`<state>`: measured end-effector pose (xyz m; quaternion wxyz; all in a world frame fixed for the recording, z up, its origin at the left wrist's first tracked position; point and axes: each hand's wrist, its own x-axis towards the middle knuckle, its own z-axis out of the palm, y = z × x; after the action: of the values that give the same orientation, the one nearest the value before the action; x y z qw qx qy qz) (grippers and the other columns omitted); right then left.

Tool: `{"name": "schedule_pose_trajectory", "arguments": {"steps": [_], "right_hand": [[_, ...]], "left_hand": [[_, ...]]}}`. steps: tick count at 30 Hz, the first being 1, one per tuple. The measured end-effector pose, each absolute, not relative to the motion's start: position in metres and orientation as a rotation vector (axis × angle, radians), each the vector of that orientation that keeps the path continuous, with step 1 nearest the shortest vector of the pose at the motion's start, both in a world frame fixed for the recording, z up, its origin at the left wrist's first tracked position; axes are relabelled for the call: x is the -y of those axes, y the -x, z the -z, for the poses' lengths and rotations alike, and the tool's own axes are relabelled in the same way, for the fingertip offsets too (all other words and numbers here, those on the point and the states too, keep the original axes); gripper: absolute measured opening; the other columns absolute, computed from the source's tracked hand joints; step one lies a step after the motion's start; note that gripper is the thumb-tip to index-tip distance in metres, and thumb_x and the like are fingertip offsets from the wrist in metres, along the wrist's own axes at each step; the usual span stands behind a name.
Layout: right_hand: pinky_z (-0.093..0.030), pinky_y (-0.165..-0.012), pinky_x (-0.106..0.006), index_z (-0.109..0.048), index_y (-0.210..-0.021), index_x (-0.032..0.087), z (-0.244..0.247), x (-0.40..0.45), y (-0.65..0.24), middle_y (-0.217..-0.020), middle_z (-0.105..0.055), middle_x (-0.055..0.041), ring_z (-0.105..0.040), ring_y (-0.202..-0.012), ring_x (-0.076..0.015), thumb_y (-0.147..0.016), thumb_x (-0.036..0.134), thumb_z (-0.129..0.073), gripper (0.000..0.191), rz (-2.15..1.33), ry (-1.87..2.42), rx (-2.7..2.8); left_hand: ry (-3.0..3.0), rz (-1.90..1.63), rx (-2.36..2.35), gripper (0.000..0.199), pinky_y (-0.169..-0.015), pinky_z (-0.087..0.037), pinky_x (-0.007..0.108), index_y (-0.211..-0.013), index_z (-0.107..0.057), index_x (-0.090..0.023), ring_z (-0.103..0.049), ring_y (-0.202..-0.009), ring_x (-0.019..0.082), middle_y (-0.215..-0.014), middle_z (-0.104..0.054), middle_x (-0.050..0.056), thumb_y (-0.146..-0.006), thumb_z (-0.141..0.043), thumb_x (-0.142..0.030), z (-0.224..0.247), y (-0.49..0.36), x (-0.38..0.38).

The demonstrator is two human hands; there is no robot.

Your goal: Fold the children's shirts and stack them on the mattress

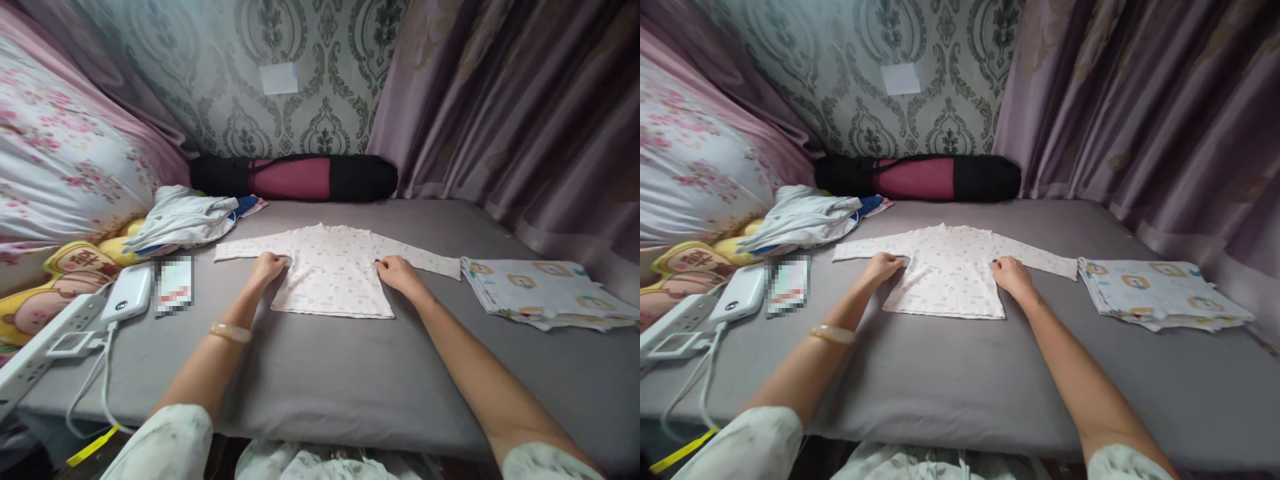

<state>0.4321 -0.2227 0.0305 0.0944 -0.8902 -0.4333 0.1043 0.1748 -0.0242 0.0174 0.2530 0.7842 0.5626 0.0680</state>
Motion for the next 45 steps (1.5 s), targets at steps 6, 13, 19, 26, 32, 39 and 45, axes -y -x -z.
{"name": "schedule_pose_trajectory", "arguments": {"steps": [6,13,19,26,32,39,45], "right_hand": [[-0.043,-0.068,-0.029,-0.074,-0.099,0.016,-0.016,0.2,-0.428,-0.101,-0.072,-0.0169,-0.067,-0.097,-0.0279,-0.091,0.045,-0.045,0.041,-0.262,2.758,1.038],[-0.047,-0.081,-0.034,-0.069,-0.107,0.014,-0.009,0.196,-0.425,-0.11,-0.07,-0.0183,-0.065,-0.107,-0.0302,-0.094,0.037,-0.043,0.037,-0.267,2.75,1.062],[-0.047,-0.081,-0.033,-0.054,-0.12,0.007,-0.003,0.201,-0.419,-0.118,-0.063,-0.0215,-0.065,-0.103,-0.0274,-0.1,0.023,-0.035,0.033,-0.044,2.779,1.235],[-0.042,-0.088,-0.037,-0.057,-0.114,0.009,-0.01,0.203,-0.408,-0.116,-0.061,-0.0225,-0.059,-0.106,-0.028,-0.096,0.01,-0.029,0.034,0.191,2.767,1.387],[-0.017,-0.116,-0.042,-0.04,-0.145,0.009,0.005,0.187,-0.379,-0.155,-0.033,-0.0161,-0.024,-0.144,-0.028,-0.1,0.039,-0.03,0.055,0.061,2.434,1.702],[-0.005,-0.117,-0.048,-0.03,-0.153,0.02,0.022,0.187,-0.379,-0.161,-0.02,-0.0126,-0.011,-0.148,-0.0313,-0.099,0.056,-0.022,0.066,-0.118,2.482,1.627],[-0.004,-0.117,-0.051,-0.031,-0.152,0.022,0.021,0.186,-0.378,-0.161,-0.02,-0.0126,-0.012,-0.147,-0.0329,-0.098,0.057,-0.023,0.065,-0.108,2.485,1.617]], "left_hand": [[-2.064,-0.25,-1.732,0.033,-0.075,-0.046,0.032,-0.085,-0.073,-0.013,-0.067,-0.099,0.029,-0.094,-0.073,0.018,-0.083,-0.057,-0.042,-0.006,-0.208,0.016],[-2.1,-0.209,-1.71,0.027,-0.078,-0.046,0.031,-0.096,-0.073,-0.015,-0.066,-0.103,0.028,-0.101,-0.073,0.015,-0.084,-0.057,-0.034,-0.006,-0.215,0.016],[-2.516,-0.256,-1.688,0.032,-0.083,-0.045,0.035,-0.098,-0.07,-0.014,-0.061,-0.105,0.03,-0.107,-0.068,0.017,-0.09,-0.045,-0.031,-0.001,-0.207,0.012],[-2.862,-0.328,-1.549,0.029,-0.087,-0.044,0.039,-0.101,-0.063,-0.009,-0.057,-0.104,0.031,-0.105,-0.063,0.019,-0.092,-0.039,-0.023,-0.009,-0.203,0.031],[-3.01,-0.357,-0.855,0.04,-0.107,-0.035,0.039,-0.127,-0.052,-0.011,-0.044,-0.131,0.027,-0.138,-0.051,0.017,-0.098,-0.035,-0.032,0.014,-0.233,0.057],[-2.935,-0.18,-1.062,0.06,-0.114,-0.022,0.052,-0.146,-0.038,-0.018,-0.027,-0.144,0.035,-0.155,-0.033,0.018,-0.099,-0.024,-0.052,0.032,-0.232,0.063],[-2.909,-0.101,-1.095,0.065,-0.115,-0.015,0.055,-0.15,-0.034,-0.019,-0.022,-0.145,0.036,-0.157,-0.029,0.018,-0.097,-0.021,-0.055,0.028,-0.233,0.062]]}}
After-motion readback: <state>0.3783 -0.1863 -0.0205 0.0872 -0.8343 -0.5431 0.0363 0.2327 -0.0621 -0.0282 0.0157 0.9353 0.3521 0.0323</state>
